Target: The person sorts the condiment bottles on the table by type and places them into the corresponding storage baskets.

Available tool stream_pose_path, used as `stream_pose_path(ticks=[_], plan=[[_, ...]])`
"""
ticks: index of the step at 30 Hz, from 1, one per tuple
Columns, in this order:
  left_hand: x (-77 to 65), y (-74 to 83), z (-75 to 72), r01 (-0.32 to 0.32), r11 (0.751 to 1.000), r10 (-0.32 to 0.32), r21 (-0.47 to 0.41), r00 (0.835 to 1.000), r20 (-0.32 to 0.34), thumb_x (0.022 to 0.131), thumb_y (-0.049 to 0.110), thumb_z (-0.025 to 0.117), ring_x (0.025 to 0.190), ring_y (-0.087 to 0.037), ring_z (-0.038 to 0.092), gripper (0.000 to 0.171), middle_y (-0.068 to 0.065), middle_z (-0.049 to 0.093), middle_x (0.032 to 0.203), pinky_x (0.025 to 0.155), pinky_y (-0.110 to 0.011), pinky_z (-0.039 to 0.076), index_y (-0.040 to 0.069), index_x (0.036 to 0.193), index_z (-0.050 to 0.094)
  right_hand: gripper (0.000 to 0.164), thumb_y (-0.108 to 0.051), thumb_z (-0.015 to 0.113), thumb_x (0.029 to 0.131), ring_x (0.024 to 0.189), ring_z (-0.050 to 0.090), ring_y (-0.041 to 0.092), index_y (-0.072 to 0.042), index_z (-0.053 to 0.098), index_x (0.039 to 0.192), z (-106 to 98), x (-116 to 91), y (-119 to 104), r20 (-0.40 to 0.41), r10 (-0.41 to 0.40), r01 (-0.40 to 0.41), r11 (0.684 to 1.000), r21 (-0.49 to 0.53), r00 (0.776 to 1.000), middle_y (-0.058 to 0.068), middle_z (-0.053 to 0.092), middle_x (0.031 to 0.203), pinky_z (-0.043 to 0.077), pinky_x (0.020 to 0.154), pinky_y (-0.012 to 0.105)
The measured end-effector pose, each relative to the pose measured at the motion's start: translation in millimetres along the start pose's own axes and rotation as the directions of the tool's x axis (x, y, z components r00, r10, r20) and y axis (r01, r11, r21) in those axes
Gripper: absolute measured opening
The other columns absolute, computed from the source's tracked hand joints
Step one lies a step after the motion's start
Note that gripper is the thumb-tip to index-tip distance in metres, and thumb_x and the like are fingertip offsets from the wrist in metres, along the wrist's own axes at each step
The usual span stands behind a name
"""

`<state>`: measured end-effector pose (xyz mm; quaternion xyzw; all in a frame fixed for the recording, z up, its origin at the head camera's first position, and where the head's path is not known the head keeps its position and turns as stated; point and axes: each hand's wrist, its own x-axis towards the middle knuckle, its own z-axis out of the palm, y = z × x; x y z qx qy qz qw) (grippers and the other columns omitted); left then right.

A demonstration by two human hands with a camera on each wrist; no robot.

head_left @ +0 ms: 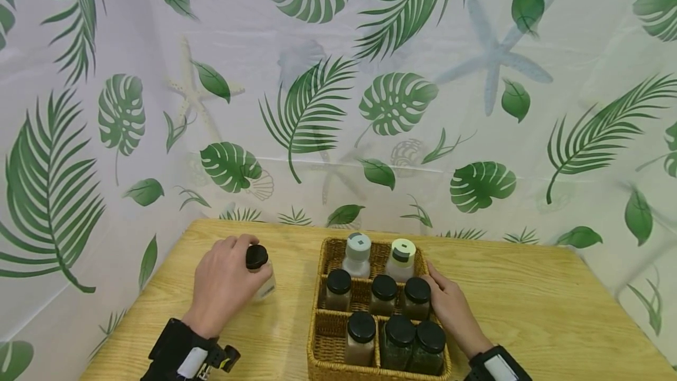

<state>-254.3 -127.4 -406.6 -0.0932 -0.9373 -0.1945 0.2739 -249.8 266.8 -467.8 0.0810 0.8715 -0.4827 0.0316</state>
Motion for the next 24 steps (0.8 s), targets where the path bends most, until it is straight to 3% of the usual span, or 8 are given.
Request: stream_pose_path(ticks=[7, 10, 13, 16, 20, 24], plan=[[-6.0, 19.3, -11.9, -0.04, 0.999, 0.04, -0.028, 0.999, -0.013, 0.079, 0.028, 0.074, 0.081, -0.025, 0.062, 0.035, -0.009, 0.068, 0.092, 0.066, -0.041, 0.05, 0.012, 0.109, 0.071, 0.07, -0.049, 0.038, 0.108, 0.149, 0.024, 0.045, -0.006, 0.02, 0.161, -0.4, -0.4, 0.4, 0.009, -0.001, 0.001, 1.0, -0.002, 1.0, 0.024, 0.022, 0.164, 0.037, 0.11, 0.059], [-8.8, 26.5, -16.3, -0.058, 0.998, 0.057, -0.028, 0.998, -0.021, 0.08, 0.031, 0.074, 0.085, -0.025, 0.062, 0.034, -0.008, 0.068, 0.096, 0.071, -0.041, 0.05, 0.013, 0.11, 0.071, 0.069, -0.048, 0.038, 0.108, 0.144, 0.034, 0.046, -0.007, 0.02, 0.161, -0.4, -0.4, 0.7, 0.01, 0.003, -0.003, 1.0, 0.002, 1.0, 0.025, 0.022, 0.164, 0.043, 0.098, 0.051], [-11.1, 34.1, -20.6, -0.083, 0.996, 0.082, -0.036, 0.996, -0.037, 0.08, 0.032, 0.074, 0.09, -0.025, 0.063, 0.034, -0.007, 0.069, 0.099, 0.076, -0.04, 0.051, 0.014, 0.109, 0.071, 0.069, -0.048, 0.038, 0.108, 0.143, 0.036, 0.046, -0.007, 0.02, 0.161, -0.6, -0.5, 0.7, 0.012, 0.005, -0.005, 1.0, -0.002, 1.0, 0.025, 0.022, 0.163, 0.039, 0.087, 0.045], [-13.7, 41.6, -24.1, -0.117, 0.992, 0.114, -0.048, 0.992, -0.056, 0.08, 0.033, 0.075, 0.093, -0.024, 0.064, 0.034, -0.005, 0.069, 0.101, 0.08, -0.039, 0.051, 0.015, 0.109, 0.071, 0.069, -0.048, 0.038, 0.108, 0.148, 0.028, 0.044, -0.007, 0.02, 0.161, -0.5, -0.2, 0.9, 0.012, 0.001, -0.001, 1.0, -0.008, 1.0, 0.026, 0.023, 0.163, 0.039, 0.089, 0.044], [-18.3, 52.0, -27.7, -0.147, 0.986, 0.144, -0.073, 0.988, -0.047, 0.084, 0.035, 0.074, 0.098, -0.021, 0.064, 0.035, -0.001, 0.068, 0.106, 0.087, -0.036, 0.05, 0.017, 0.113, 0.069, 0.07, -0.049, 0.038, 0.108, 0.148, 0.029, 0.044, -0.007, 0.02, 0.161, 0.0, 0.1, 0.9, 0.012, -0.002, 0.002, 1.0, 0.001, 1.0, 0.025, 0.023, 0.163, 0.04, 0.092, 0.045], [-19.7, 61.0, -29.3, -0.172, 0.98, 0.169, -0.105, 0.985, -0.04, 0.083, 0.036, 0.074, 0.101, -0.019, 0.064, 0.036, 0.003, 0.069, 0.108, 0.089, -0.035, 0.05, 0.019, 0.114, 0.07, 0.07, -0.05, 0.038, 0.108, 0.149, 0.026, 0.045, -0.007, 0.019, 0.161, 0.5, 0.2, 0.8, 0.011, 0.002, -0.002, 1.0, 0.008, 1.0, 0.025, 0.022, 0.163, 0.04, 0.107, 0.056]])
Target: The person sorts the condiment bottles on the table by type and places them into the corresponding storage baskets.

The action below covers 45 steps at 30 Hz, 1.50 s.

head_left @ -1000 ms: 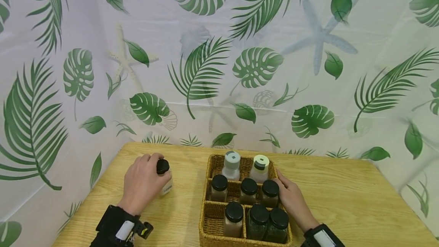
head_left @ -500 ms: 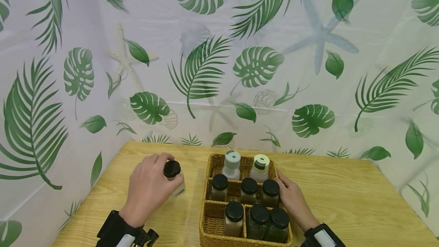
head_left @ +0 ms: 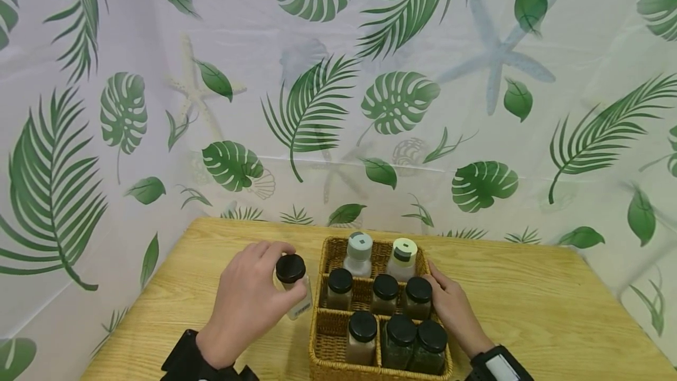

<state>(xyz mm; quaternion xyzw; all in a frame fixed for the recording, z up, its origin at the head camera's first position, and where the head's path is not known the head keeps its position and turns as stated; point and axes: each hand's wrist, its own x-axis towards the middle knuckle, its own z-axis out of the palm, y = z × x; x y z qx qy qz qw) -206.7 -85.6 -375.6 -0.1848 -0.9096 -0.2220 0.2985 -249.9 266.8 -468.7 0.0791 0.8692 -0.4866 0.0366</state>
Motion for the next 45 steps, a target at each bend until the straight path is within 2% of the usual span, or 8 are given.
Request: stream_pose_path(ticks=[5, 17, 21, 25, 30, 33, 39, 45], plan=[[0.7, 8.3, -0.3, -0.041, 0.999, 0.041, -0.027, 0.999, -0.008, 0.078, 0.032, 0.077, 0.099, -0.017, 0.065, 0.035, 0.005, 0.07, 0.106, 0.087, -0.033, 0.052, 0.02, 0.111, 0.07, 0.071, -0.05, 0.038, 0.107, 0.15, 0.022, 0.044, -0.008, 0.019, 0.161, -0.1, -0.1, 0.2, 0.0, 0.008, -0.008, 1.0, 0.004, 1.0, 0.023, 0.021, 0.164, 0.03, 0.114, 0.061], [-3.9, 28.9, 0.6, -0.099, 0.988, 0.107, -0.121, 0.992, 0.068, 0.073, 0.031, 0.078, 0.085, -0.005, 0.057, 0.032, 0.013, 0.063, 0.093, 0.072, -0.025, 0.047, 0.023, 0.103, 0.07, 0.071, -0.05, 0.038, 0.108, 0.15, 0.021, 0.044, -0.008, 0.018, 0.161, -0.4, -0.7, -1.1, -0.001, 0.003, -0.003, 1.0, 0.012, 1.0, 0.023, 0.021, 0.164, 0.03, 0.114, 0.061], [-5.4, 33.5, 3.1, -0.114, 0.983, 0.13, -0.144, 0.986, 0.103, 0.073, 0.032, 0.078, 0.089, -0.005, 0.059, 0.034, 0.012, 0.065, 0.097, 0.076, -0.027, 0.05, 0.023, 0.105, 0.07, 0.071, -0.05, 0.038, 0.108, 0.149, 0.027, 0.045, -0.008, 0.019, 0.161, -0.7, -0.8, -0.3, 0.002, -0.003, 0.003, 1.0, 0.012, 1.0, 0.024, 0.021, 0.164, 0.043, 0.1, 0.052], [-6.7, 36.6, 5.2, -0.134, 0.98, 0.152, -0.148, 0.981, 0.118, 0.072, 0.032, 0.08, 0.091, -0.006, 0.061, 0.036, 0.011, 0.067, 0.1, 0.079, -0.028, 0.051, 0.024, 0.106, 0.071, 0.071, -0.05, 0.038, 0.108, 0.147, 0.033, 0.043, -0.008, 0.019, 0.161, -1.0, -1.0, 0.2, 0.0, -0.005, 0.005, 1.0, 0.007, 1.0, 0.024, 0.022, 0.164, 0.038, 0.087, 0.044], [-7.8, 40.1, 7.0, -0.166, 0.977, 0.182, -0.133, 0.976, 0.123, 0.071, 0.031, 0.08, 0.082, -0.004, 0.055, 0.038, 0.013, 0.063, 0.092, 0.072, -0.024, 0.047, 0.024, 0.106, 0.07, 0.071, -0.051, 0.038, 0.107, 0.149, 0.027, 0.045, -0.008, 0.019, 0.161, -0.9, -1.1, 0.0, 0.002, -0.002, 0.002, 1.0, 0.01, 1.0, 0.022, 0.02, 0.165, 0.041, 0.102, 0.054], [-8.5, 41.3, 8.2, -0.176, 0.975, 0.195, -0.136, 0.971, 0.141, 0.072, 0.032, 0.08, 0.078, -0.003, 0.05, 0.038, 0.015, 0.058, 0.089, 0.069, -0.022, 0.044, 0.024, 0.107, 0.07, 0.072, -0.051, 0.038, 0.107, 0.151, 0.02, 0.044, -0.008, 0.019, 0.161, -0.4, -0.5, 0.1, 0.003, 0.001, -0.001, 1.0, 0.013, 1.0, 0.022, 0.019, 0.165, 0.034, 0.113, 0.06], [-10.7, 40.7, 12.8, -0.165, 0.976, 0.194, -0.143, 0.956, 0.222, 0.077, 0.034, 0.078, 0.079, -0.005, 0.048, 0.036, 0.013, 0.058, 0.091, 0.069, -0.024, 0.042, 0.024, 0.111, 0.07, 0.072, -0.051, 0.039, 0.107, 0.15, 0.021, 0.045, -0.008, 0.019, 0.161, 0.2, 0.5, 1.0, 0.006, -0.002, 0.001, 1.0, 0.017, 1.0, 0.022, 0.02, 0.165, 0.029, 0.115, 0.062], [-13.4, 37.3, 18.9, -0.123, 0.98, 0.169, -0.159, 0.933, 0.318, 0.083, 0.035, 0.074, 0.081, -0.007, 0.049, 0.035, 0.011, 0.059, 0.093, 0.07, -0.025, 0.044, 0.023, 0.115, 0.07, 0.072, -0.051, 0.038, 0.107, 0.151, 0.021, 0.044, -0.008, 0.019, 0.161, -0.6, 0.1, 1.6, 0.005, -0.001, 0.001, 1.0, 0.017, 1.0, 0.022, 0.02, 0.165, 0.031, 0.115, 0.061]])
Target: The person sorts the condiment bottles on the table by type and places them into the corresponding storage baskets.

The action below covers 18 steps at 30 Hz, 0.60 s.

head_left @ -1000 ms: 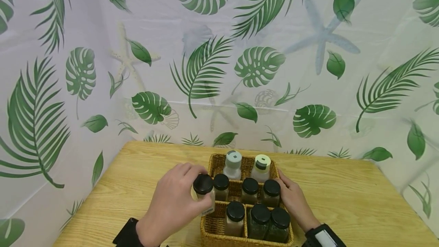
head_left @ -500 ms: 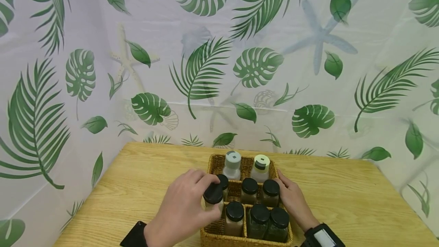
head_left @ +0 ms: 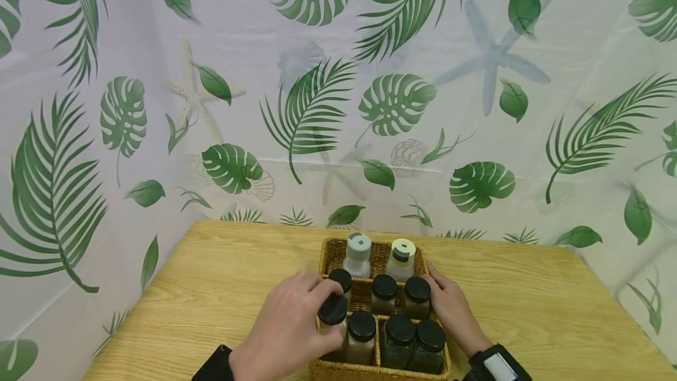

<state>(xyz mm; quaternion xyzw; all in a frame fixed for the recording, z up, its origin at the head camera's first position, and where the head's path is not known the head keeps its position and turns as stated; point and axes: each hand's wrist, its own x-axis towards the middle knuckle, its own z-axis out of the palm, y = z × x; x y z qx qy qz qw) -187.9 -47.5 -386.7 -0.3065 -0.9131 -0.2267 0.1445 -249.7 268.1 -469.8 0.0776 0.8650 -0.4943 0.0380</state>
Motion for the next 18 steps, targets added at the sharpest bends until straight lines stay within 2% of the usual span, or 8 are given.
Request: stream_pose_path(ticks=[5, 13, 18], plan=[[-0.4, -4.1, 6.0, 0.019, 1.0, -0.018, -0.025, 0.999, 0.05, 0.082, 0.032, 0.075, 0.08, -0.006, 0.049, 0.034, 0.011, 0.058, 0.091, 0.068, -0.024, 0.044, 0.023, 0.114, 0.07, 0.072, -0.052, 0.038, 0.107, 0.151, 0.019, 0.044, -0.008, 0.019, 0.161, -0.3, 0.4, -0.1, 0.002, 0.004, -0.004, 1.0, 0.002, 1.0, 0.021, 0.019, 0.166, 0.028, 0.115, 0.062], [-4.2, -11.2, 17.7, -0.007, 1.0, 0.008, -0.03, 0.998, 0.056, 0.077, 0.026, 0.077, 0.082, -0.005, 0.05, 0.034, 0.01, 0.062, 0.093, 0.069, -0.023, 0.044, 0.021, 0.11, 0.072, 0.072, -0.051, 0.038, 0.107, 0.151, 0.019, 0.044, -0.008, 0.019, 0.161, -0.2, 0.8, 0.3, 0.002, 0.004, -0.004, 1.0, 0.003, 1.0, 0.019, 0.018, 0.166, 0.028, 0.115, 0.062], [-5.8, -13.8, 22.3, 0.002, 1.0, 0.001, -0.028, 0.996, 0.091, 0.075, 0.024, 0.076, 0.08, -0.006, 0.049, 0.035, 0.009, 0.06, 0.092, 0.067, -0.023, 0.042, 0.021, 0.11, 0.071, 0.072, -0.052, 0.038, 0.107, 0.151, 0.02, 0.044, -0.009, 0.019, 0.161, -0.1, 0.8, -0.2, 0.001, 0.009, -0.009, 1.0, 0.0, 1.0, 0.02, 0.019, 0.166, 0.029, 0.115, 0.062]])
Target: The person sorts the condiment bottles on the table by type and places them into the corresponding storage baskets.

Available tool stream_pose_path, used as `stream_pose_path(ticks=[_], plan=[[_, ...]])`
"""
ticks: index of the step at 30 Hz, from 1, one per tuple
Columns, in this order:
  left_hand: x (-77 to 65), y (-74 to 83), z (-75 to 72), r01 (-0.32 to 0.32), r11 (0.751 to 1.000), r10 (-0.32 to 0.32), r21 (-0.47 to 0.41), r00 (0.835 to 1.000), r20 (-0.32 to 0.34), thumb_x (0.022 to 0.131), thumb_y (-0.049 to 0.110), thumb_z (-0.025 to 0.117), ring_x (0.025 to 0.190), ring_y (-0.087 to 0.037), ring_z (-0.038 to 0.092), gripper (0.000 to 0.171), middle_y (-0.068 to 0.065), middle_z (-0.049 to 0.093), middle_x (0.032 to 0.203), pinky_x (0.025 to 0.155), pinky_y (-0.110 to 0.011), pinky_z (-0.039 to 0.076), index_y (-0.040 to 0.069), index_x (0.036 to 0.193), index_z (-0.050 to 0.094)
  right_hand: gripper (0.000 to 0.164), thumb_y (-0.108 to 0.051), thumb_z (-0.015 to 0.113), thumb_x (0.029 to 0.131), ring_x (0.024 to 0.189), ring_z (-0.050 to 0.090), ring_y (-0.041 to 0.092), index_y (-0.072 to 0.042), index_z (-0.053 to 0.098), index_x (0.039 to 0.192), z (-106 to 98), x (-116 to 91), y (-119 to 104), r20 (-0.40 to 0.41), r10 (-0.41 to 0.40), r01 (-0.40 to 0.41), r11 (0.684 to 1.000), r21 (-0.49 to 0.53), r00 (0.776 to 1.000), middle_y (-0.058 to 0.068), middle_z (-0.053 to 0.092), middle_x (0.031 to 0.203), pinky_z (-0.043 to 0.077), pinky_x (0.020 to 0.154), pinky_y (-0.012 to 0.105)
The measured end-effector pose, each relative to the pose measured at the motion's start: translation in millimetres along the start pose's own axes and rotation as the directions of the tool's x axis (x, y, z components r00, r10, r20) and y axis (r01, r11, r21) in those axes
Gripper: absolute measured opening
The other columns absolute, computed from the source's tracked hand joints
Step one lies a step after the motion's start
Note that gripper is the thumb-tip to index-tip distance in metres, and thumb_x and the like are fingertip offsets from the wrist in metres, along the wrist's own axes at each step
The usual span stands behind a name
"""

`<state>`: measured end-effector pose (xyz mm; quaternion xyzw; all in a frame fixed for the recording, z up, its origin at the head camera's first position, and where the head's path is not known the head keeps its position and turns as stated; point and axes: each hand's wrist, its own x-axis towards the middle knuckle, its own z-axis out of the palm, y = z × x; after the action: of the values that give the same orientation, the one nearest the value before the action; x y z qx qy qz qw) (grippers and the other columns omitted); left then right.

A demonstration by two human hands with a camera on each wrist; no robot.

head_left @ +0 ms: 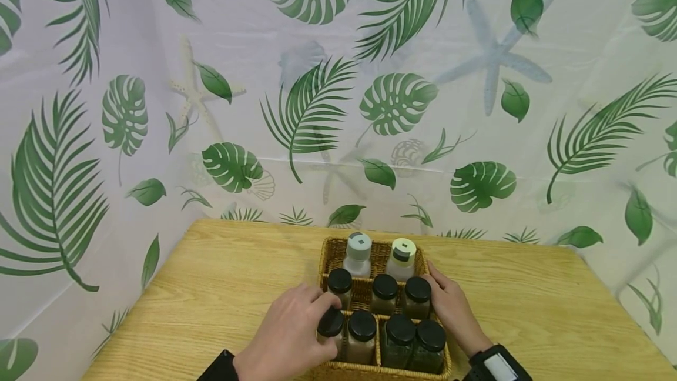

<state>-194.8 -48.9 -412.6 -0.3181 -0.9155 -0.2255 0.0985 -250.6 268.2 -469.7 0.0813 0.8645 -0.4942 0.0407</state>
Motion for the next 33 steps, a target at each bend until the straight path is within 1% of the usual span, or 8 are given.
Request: stream_pose_path(ticks=[6, 13, 19, 21, 26, 28, 29, 33], plan=[[-1.4, -2.6, 2.1, -0.004, 1.0, 0.004, -0.006, 1.0, 0.015, 0.076, 0.021, 0.074, 0.077, -0.005, 0.047, 0.034, 0.009, 0.061, 0.091, 0.065, -0.023, 0.041, 0.021, 0.109, 0.07, 0.073, -0.052, 0.038, 0.107, 0.15, 0.024, 0.045, -0.008, 0.019, 0.161, -0.4, 0.5, -1.0, 0.0, 0.0, 0.0, 1.0, -0.006, 1.0, 0.021, 0.019, 0.165, 0.035, 0.112, 0.06], [-0.2, -4.1, 3.5, 0.012, 1.0, -0.011, -0.009, 0.998, 0.062, 0.079, 0.025, 0.074, 0.08, -0.006, 0.049, 0.036, 0.009, 0.061, 0.096, 0.066, -0.023, 0.042, 0.023, 0.114, 0.068, 0.07, -0.05, 0.038, 0.107, 0.149, 0.027, 0.044, -0.008, 0.019, 0.161, -0.6, 0.2, -1.4, -0.006, 0.0, 0.0, 1.0, -0.014, 1.0, 0.023, 0.021, 0.164, 0.04, 0.094, 0.047], [-0.4, -4.3, 5.9, 0.019, 1.0, -0.017, -0.018, 0.995, 0.099, 0.082, 0.028, 0.072, 0.083, -0.006, 0.049, 0.04, 0.008, 0.06, 0.103, 0.068, -0.023, 0.043, 0.023, 0.122, 0.066, 0.07, -0.05, 0.037, 0.108, 0.132, 0.047, 0.04, -0.009, 0.019, 0.161, -0.5, 0.1, -0.9, -0.008, 0.001, -0.001, 1.0, -0.01, 1.0, 0.026, 0.029, 0.161, 0.038, 0.085, 0.043], [-0.9, -4.4, 6.7, 0.014, 1.0, -0.012, -0.021, 0.995, 0.099, 0.083, 0.028, 0.071, 0.083, -0.006, 0.048, 0.042, 0.008, 0.059, 0.103, 0.067, -0.023, 0.042, 0.024, 0.124, 0.066, 0.07, -0.05, 0.037, 0.108, 0.119, 0.053, 0.037, -0.009, 0.02, 0.161, -0.5, 0.4, -0.7, -0.013, 0.001, -0.002, 1.0, -0.01, 1.0, 0.026, 0.048, 0.147, 0.039, 0.084, 0.042], [-2.3, -4.6, 8.8, -0.006, 1.0, 0.007, -0.016, 0.996, 0.085, 0.083, 0.031, 0.07, 0.082, -0.006, 0.047, 0.045, 0.008, 0.058, 0.103, 0.064, -0.022, 0.041, 0.024, 0.127, 0.065, 0.07, -0.051, 0.037, 0.107, 0.098, 0.054, 0.029, -0.009, 0.02, 0.161, -0.4, 0.9, -0.4, -0.02, 0.006, -0.006, 1.0, -0.01, 1.0, 0.021, 0.06, 0.113, 0.039, 0.083, 0.042], [-2.6, -4.8, 9.7, -0.013, 1.0, 0.014, -0.015, 0.997, 0.08, 0.084, 0.032, 0.069, 0.081, -0.006, 0.047, 0.045, 0.008, 0.058, 0.104, 0.063, -0.022, 0.04, 0.024, 0.128, 0.065, 0.07, -0.051, 0.038, 0.107, 0.099, 0.054, 0.029, -0.009, 0.02, 0.161, -0.2, 0.5, -0.8, -0.018, 0.004, -0.005, 1.0, -0.009, 1.0, 0.024, 0.059, 0.123, 0.039, 0.082, 0.041], [-2.7, -4.9, 10.0, -0.013, 1.0, 0.014, -0.017, 0.997, 0.079, 0.084, 0.033, 0.069, 0.081, -0.006, 0.046, 0.045, 0.008, 0.059, 0.104, 0.062, -0.022, 0.04, 0.024, 0.128, 0.064, 0.07, -0.051, 0.038, 0.107, 0.093, 0.053, 0.029, -0.009, 0.02, 0.161, 0.0, 0.3, -1.0, -0.021, 0.007, -0.008, 1.0, -0.007, 1.0, 0.024, 0.059, 0.114, 0.039, 0.082, 0.041], [-3.6, -4.8, 11.6, 0.002, 0.999, 0.001, -0.039, 0.998, 0.065, 0.088, 0.037, 0.067, 0.083, -0.007, 0.05, 0.045, 0.007, 0.06, 0.107, 0.063, -0.022, 0.042, 0.024, 0.13, 0.063, 0.07, -0.05, 0.038, 0.108, 0.116, 0.053, 0.04, -0.009, 0.02, 0.161, 0.1, -0.8, -2.0, -0.014, 0.004, -0.004, 1.0, -0.005, 1.0, 0.029, 0.047, 0.146, 0.038, 0.084, 0.043]])
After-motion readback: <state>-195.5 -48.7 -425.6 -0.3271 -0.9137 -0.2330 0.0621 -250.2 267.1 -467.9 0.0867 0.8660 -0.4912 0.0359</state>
